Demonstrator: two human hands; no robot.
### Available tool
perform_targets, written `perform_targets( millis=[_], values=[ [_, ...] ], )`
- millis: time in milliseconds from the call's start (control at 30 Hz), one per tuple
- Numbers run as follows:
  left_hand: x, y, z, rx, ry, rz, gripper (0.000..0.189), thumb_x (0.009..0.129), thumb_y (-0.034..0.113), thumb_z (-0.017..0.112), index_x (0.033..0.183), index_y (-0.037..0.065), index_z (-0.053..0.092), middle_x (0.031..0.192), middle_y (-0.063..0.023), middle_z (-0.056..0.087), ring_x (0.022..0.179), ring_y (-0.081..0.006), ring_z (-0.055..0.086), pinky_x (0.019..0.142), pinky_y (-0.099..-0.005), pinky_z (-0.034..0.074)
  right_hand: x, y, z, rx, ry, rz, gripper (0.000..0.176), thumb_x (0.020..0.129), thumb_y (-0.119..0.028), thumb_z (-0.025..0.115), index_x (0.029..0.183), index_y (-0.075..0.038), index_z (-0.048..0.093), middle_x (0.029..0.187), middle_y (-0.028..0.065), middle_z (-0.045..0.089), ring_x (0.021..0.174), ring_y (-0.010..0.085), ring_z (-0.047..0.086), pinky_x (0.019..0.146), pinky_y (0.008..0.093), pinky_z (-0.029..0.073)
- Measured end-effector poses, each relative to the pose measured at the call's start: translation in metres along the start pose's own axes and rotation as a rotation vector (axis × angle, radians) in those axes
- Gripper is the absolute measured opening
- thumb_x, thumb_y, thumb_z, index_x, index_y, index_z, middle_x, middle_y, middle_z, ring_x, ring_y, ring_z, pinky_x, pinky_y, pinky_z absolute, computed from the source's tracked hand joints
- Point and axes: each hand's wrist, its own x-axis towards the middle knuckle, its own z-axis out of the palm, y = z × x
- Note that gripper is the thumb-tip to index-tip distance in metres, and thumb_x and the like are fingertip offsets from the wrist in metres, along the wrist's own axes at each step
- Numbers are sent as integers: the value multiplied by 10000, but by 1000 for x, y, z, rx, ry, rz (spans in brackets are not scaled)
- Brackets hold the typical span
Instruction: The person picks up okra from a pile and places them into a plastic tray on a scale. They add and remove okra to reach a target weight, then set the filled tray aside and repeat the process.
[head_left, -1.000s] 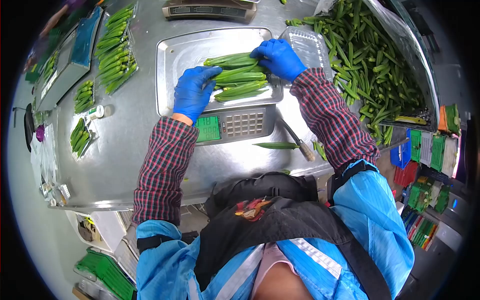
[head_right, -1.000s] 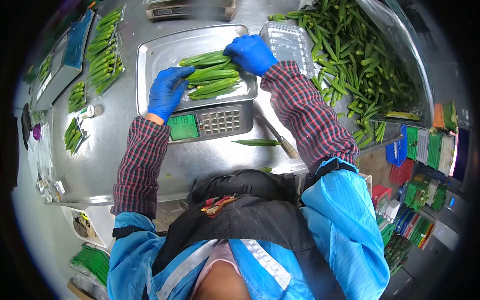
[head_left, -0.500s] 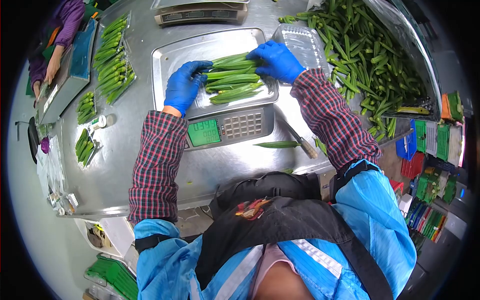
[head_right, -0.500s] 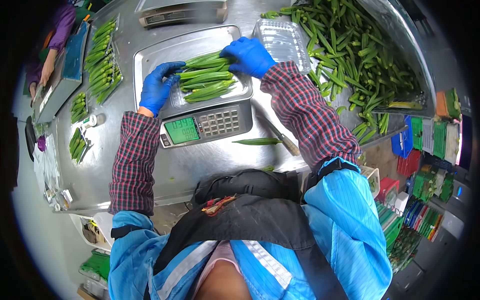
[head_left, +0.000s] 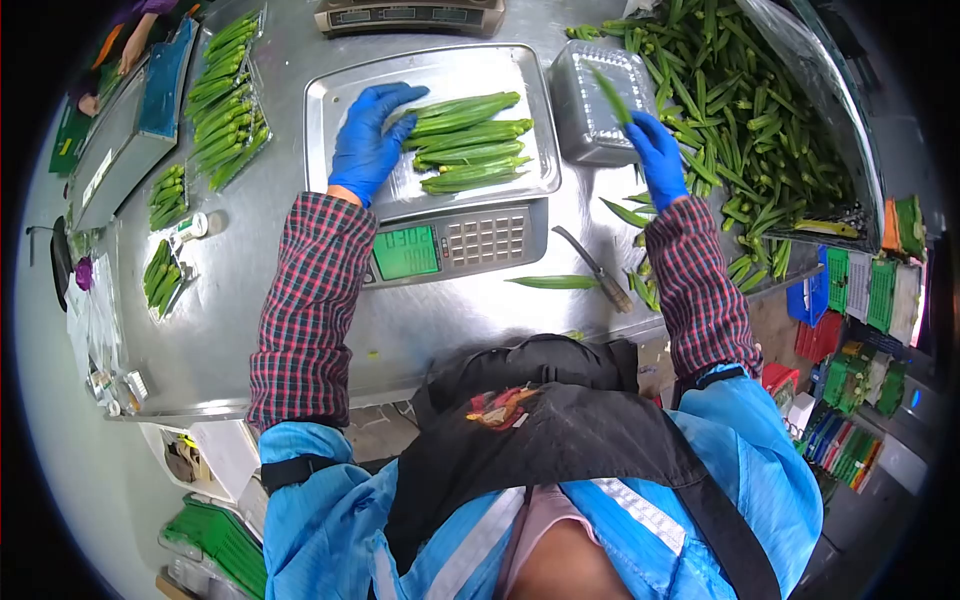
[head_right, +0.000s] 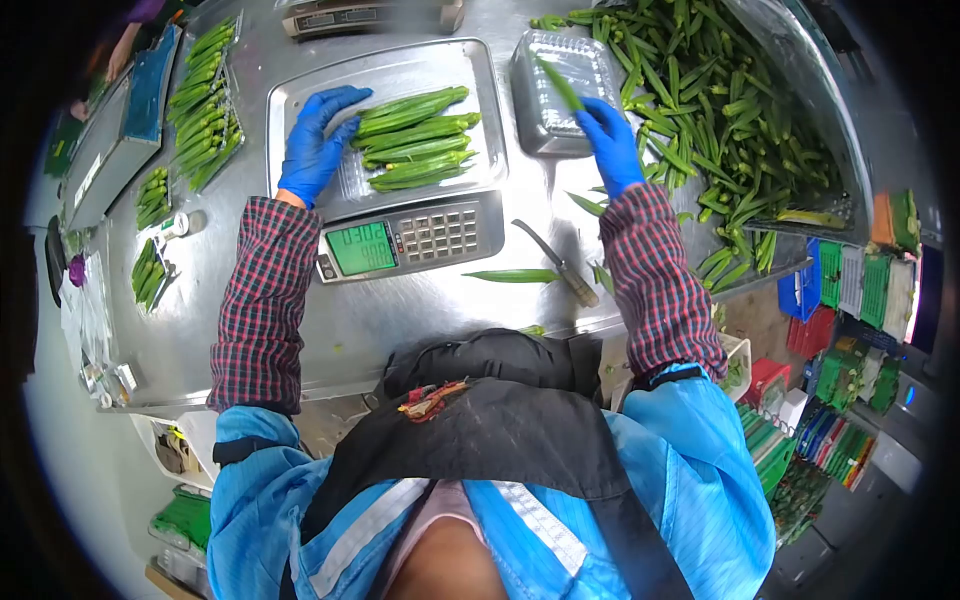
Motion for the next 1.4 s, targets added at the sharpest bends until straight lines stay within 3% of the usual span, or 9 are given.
perform_targets(
  millis=[100,200,300,433,767,1000,1133,1300,1400],
  values=[
    [-11,-9,-7,-15,168,29,319,813,37,632,1111,147,661,1121,-84,589,1062,-252,559,930,-329,443,-33,49,-41,148,281,98,331,912,-163,587,1185,22,563,1072,64,618,979,135,560,882,276,422],
    [-32,-9,-21,-54,213,-143,301,841,30,610,1120,135,657,1117,-40,611,1047,-166,565,918,-289,433,-70,99,-74,237,554,389,372,895,-163,607,1209,29,550,1090,89,622,954,171,585,866,307,448],
    [-54,-22,-29,-76,250,-195,284,862,18,591,1127,102,650,1101,-23,627,1000,-116,570,901,-255,430,-103,159,-97,-213,475,364,429,853,-143,651,1233,20,538,1085,103,631,933,196,597,849,328,466],
    [-74,-19,-35,-187,292,-258,257,862,-4,584,1098,66,661,1045,-21,647,929,-104,577,868,-242,442,-98,124,-90,-318,565,163,448,826,-104,666,1241,8,538,1174,139,591,1000,216,579,868,318,463],
    [-86,-7,-34,-281,298,-255,256,862,9,588,1099,72,659,1074,-18,645,933,-95,564,887,-237,428,-60,16,-37,-64,254,-29,413,846,-41,619,1248,-8,535,1223,116,571,1061,191,563,935,308,434],
    [-89,-12,-35,-259,252,-299,263,870,18,576,1121,54,643,1096,-30,645,963,-99,566,894,-242,430,-47,-29,-5,-43,136,-40,379,843,-39,610,1219,-66,570,1162,61,596,931,133,553,841,268,455],
    [-82,-12,-28,-240,263,-221,283,824,-9,594,1076,89,678,1021,-40,626,906,-130,586,854,-257,450,-44,-27,-5,-94,119,-130,344,844,-105,630,1181,-65,583,1106,45,612,911,120,548,801,269,450],
    [-70,-1,-22,-159,180,-195,279,837,-7,586,1091,79,663,1059,-62,619,1013,-161,578,900,-285,447,-50,11,-27,41,146,28,294,871,-52,594,1164,-54,616,993,34,637,833,100,561,780,234,459],
    [-54,9,-1,-126,142,-118,278,833,-22,580,1091,58,649,1081,-78,614,1071,-203,569,943,-310,437,-85,38,-38,-51,143,140,246,882,-137,601,1112,-57,639,990,47,658,809,128,605,714,266,490]
  ],
)
